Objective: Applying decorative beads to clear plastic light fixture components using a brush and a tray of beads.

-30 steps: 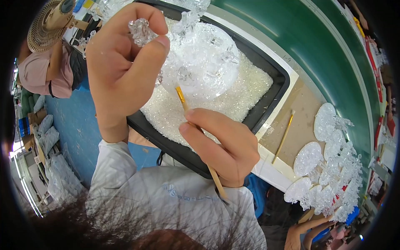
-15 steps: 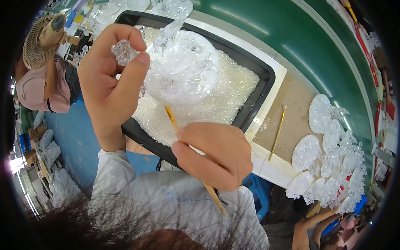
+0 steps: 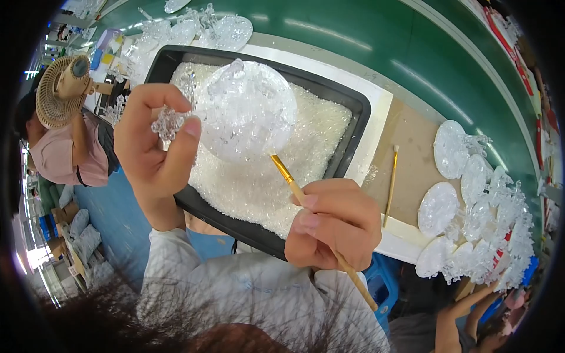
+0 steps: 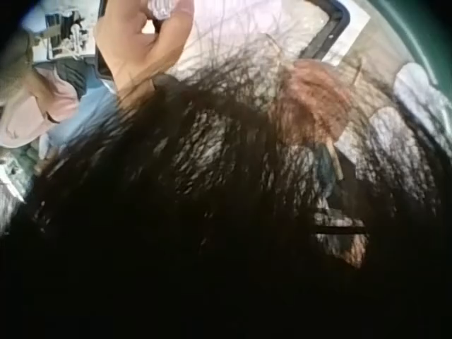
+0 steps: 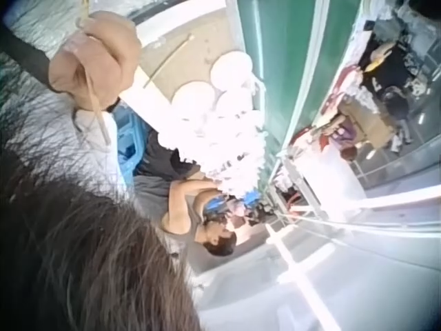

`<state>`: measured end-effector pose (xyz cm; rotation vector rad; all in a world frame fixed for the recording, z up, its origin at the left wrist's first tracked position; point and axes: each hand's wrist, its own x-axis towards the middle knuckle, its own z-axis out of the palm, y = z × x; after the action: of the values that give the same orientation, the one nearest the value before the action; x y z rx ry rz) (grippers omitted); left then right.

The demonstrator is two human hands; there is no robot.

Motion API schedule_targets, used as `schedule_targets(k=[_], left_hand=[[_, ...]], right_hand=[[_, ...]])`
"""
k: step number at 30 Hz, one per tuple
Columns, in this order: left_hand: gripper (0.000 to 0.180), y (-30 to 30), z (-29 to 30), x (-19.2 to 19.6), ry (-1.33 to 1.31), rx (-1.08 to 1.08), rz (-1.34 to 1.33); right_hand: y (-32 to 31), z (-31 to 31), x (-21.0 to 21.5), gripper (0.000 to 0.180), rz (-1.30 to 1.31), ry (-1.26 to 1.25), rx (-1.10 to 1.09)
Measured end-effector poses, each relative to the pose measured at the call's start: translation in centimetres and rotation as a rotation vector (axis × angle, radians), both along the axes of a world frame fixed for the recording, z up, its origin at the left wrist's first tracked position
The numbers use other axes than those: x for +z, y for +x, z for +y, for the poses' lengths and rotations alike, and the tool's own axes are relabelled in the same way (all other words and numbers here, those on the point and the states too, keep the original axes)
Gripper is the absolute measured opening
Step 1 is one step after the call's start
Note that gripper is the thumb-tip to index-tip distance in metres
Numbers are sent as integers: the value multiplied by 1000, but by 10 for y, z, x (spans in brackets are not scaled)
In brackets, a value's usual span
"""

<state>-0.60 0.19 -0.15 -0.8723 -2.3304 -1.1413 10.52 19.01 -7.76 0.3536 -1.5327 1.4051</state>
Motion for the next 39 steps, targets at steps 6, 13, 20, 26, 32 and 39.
schedule_targets(k=[6, 13, 20, 26, 32, 39], left_hand=[[22, 3, -1, -3, -37, -41, 54], [21, 11, -2, -7, -30, -58, 141], [25, 12, -7, -15, 103, -180, 203], [20, 13, -7, -19, 142, -193, 246], [15, 6, 0, -19, 270, -316, 320], [15, 1, 8, -17, 364, -425, 376]], right_hand=[[1, 3, 0, 22, 58, -27, -7], [0, 8, -1, 17, 42, -116, -96], [-3, 14, -1, 22, -68, -81, -126], [-6, 11, 1, 22, -162, -155, -119], [-8, 13, 5, 21, -196, -169, -56], [-6, 20, 6, 23, -119, -84, -62]])
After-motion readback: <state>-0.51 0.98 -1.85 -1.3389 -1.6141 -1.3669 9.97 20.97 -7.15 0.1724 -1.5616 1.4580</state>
